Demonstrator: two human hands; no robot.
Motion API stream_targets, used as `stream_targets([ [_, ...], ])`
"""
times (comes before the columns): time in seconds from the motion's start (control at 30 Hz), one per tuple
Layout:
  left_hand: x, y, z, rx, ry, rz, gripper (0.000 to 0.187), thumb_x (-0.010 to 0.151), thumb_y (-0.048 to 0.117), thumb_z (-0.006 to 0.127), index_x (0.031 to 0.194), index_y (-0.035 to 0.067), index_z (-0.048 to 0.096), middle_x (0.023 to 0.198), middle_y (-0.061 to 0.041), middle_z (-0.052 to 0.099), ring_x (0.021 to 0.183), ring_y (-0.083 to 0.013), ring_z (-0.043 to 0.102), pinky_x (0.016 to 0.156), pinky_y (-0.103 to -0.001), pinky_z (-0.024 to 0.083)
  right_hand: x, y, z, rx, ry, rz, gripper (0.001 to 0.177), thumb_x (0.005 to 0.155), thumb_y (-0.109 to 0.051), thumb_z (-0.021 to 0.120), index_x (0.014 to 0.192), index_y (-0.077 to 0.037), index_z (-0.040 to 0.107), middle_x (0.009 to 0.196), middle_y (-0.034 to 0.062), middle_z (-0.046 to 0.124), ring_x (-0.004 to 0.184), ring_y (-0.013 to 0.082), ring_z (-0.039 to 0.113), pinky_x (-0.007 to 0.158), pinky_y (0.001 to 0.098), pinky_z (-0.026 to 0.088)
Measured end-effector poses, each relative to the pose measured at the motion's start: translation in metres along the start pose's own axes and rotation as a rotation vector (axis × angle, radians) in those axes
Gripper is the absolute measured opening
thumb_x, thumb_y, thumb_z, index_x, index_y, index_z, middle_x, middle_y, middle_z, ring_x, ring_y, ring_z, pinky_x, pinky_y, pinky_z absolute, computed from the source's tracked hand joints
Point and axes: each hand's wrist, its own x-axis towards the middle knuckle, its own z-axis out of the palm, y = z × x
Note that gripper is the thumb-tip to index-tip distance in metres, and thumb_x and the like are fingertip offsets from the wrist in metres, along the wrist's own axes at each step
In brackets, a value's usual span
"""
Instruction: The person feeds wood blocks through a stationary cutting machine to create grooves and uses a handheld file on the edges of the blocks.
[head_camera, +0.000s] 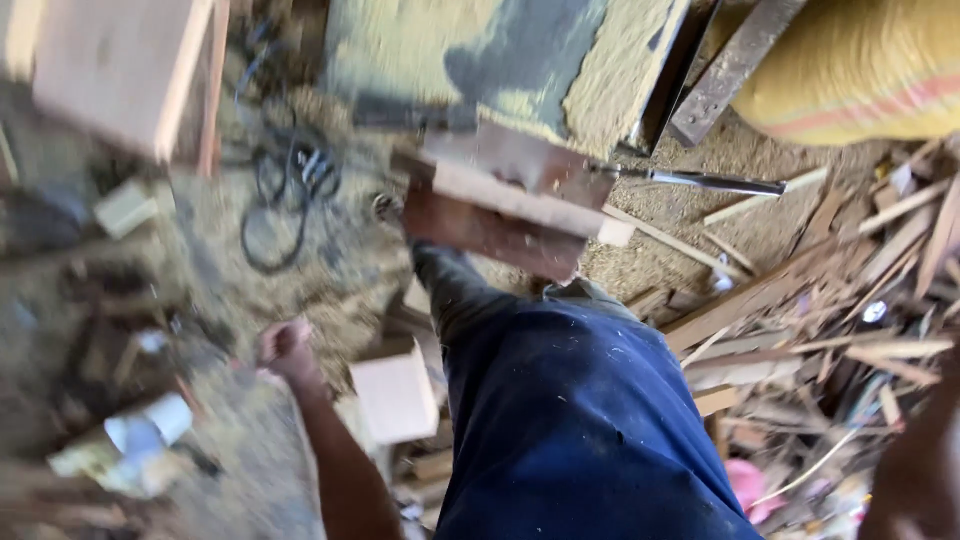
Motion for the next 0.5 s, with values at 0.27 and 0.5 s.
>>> stream_targets([
  [0.27,-0.189,-0.085,-0.140,0.829,-0.098,0.042,0.026,0.074,-0.005,0.079,0.098,0.005,0.075,0.087,-0.010,0.072,0.081,-0.0194,0.069,0.079,-0.037,0.056,0.183,0.298,0.056,0.055,-0.408,0.370,0.080,0.096,-0.066,0.053,0.159,-0.018,0.051,0.136,0.0228,0.062,0.113,0.0386,0.061,0.095,0.0604,0.045],
  [0.5,-0.284,-0.118,-0.193,1.530,-0.459,-0.333,0.075,0.082,0.038,0.080,0.150,0.048,0.049,0.088,-0.001,0.076,0.097,-0.0248,0.073,0.092,-0.043,0.056,0.106,0.182,0.224,-0.108,-0.367,0.365,0.058,0.086,-0.007,0.082,0.140,-0.019,0.065,0.121,0.0292,0.066,0.102,0.0455,0.067,0.092,0.0709,0.045],
])
